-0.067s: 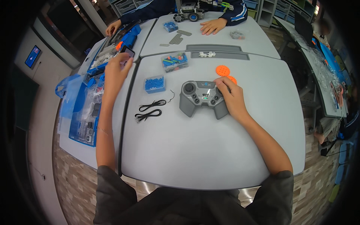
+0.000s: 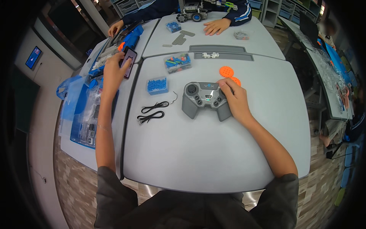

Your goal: The person assembles a small robot kit at a table. They connect blue connectors to a gray beam, place white gear pieces on a gray rail, and handle orange wheels. The person also uses a tablet and a game controller during the process.

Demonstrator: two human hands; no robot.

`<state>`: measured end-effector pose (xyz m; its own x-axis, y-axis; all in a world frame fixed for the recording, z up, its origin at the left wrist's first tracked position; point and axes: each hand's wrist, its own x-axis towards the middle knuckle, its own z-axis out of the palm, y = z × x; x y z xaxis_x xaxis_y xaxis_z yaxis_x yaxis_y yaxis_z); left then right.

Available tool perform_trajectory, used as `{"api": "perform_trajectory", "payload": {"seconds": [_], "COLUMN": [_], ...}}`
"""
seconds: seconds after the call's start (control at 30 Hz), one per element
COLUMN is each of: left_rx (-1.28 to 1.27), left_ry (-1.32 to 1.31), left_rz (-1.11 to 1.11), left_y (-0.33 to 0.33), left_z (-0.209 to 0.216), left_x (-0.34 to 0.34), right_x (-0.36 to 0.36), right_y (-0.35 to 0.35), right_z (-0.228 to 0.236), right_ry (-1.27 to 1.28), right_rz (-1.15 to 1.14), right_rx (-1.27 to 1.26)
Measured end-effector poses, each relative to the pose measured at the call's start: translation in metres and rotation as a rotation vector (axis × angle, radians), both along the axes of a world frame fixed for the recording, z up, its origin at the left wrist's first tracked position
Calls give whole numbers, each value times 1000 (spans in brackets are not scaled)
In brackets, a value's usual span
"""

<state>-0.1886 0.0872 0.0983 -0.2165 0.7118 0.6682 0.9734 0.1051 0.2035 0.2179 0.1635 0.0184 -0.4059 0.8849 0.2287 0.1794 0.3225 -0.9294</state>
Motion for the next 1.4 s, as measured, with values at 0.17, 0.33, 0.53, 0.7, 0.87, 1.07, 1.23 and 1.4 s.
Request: {"api": "perform_trajectory", "payload": {"seconds": [0.17,0.33,0.53,0.7,0.87,1.07,1.23,1.4], "left_rx": [-331,-548,-564,-570,-536,-336,-392,-456], "left_ry": [186,149,91,86,-23,-132,13,-35], "left_rz": [282,418,519,568,570,461,494,500], "left_y": [34,55,78,87,96,91,83,89], "left_z": [-17,-36,-37,-49,-51,-35,-21,-23], "left_x": [-81,-88,-84,-86,-105,-122,-126,-135], "right_x": [-4,-4,-4,-2,-1,-2,-2,-3], "right_y": [4,8,8,8,8,6,4,5], "right_z": [0,-3,-2,1,0,3,4,4], "right_ry": [-2,18,18,-28,0,-4,29,33], "right_rz": [6,29,43,75,107,66,23,12], "right_rx": [55,24,17,-10,-18,-52,17,23]}}
